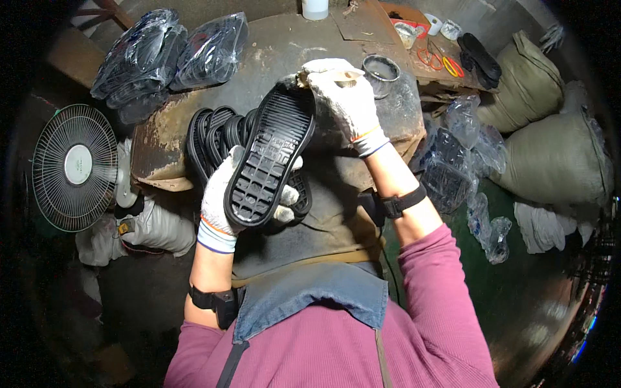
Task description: The person removes a stack of soles from a plastic bag and applies liquid from a container to the bottom of each sole using a brush. After brushing each sole, the person places it back onto the stack.
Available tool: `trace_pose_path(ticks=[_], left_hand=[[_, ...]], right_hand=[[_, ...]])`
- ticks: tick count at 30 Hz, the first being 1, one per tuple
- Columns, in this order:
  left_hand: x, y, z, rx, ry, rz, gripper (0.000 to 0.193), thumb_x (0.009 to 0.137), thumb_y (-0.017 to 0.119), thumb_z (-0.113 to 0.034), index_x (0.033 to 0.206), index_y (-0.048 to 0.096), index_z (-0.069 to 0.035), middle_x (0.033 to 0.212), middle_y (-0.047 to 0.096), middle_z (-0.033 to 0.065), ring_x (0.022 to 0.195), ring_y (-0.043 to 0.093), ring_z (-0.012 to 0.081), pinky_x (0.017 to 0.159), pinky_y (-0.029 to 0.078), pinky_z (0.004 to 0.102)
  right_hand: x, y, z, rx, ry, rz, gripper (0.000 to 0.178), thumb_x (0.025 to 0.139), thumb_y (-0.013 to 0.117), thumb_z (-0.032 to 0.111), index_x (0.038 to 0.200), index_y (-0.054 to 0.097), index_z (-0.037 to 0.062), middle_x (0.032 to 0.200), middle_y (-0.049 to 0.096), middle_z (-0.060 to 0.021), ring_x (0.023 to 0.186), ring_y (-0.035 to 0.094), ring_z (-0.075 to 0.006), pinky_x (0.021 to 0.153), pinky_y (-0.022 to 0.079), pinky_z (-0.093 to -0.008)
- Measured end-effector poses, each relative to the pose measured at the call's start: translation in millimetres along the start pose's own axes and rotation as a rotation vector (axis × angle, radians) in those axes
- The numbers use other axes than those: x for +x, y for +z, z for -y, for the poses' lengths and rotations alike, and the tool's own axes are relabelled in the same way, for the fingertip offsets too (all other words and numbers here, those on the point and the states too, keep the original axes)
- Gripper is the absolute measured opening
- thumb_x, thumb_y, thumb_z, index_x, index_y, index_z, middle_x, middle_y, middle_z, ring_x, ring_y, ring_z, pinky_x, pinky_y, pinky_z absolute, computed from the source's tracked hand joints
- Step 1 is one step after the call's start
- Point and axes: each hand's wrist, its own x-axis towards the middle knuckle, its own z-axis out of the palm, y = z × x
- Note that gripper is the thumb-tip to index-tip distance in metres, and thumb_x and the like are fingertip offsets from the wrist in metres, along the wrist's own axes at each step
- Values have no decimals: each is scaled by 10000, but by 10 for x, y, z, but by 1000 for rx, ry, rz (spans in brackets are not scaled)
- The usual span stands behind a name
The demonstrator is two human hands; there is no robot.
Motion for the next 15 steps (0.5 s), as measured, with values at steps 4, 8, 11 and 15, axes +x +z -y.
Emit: trace_pose_path(ticks=[4,8,11,15], left_hand=[[11,-85,24,2,9,-35,770,1075,400,-575,1601,327,-16,1599,392,290,1222,559,638,990,451,792],[-2,-163,56,20,89,-19,694,1075,385,-588,1536,461,-75,1514,519,257,1227,559,627,963,447,813],[65,-207,59,222,151,26,730,1061,353,-619,1569,411,-99,1561,507,135,1423,479,348,1229,318,561],[159,-253,129,129,302,57,724,1041,393,-615,1557,436,-110,1538,533,116,1416,480,304,1237,294,495]], right_hand=[[-254,147,-3,71,160,179,163,911,762,107,1063,786,53,1051,794,-39,940,720,-115,1081,475,-317],[-622,291,219,61,43,173,191,861,793,51,1051,790,70,1063,798,-30,1008,726,-119,1233,302,-415],[-785,335,266,-59,-77,212,217,851,810,100,1066,792,87,1082,794,-35,1047,725,-160,1238,280,-453],[-832,343,346,-196,-201,257,215,831,824,145,1044,823,118,1105,791,-30,1141,700,-204,1233,289,-498]])
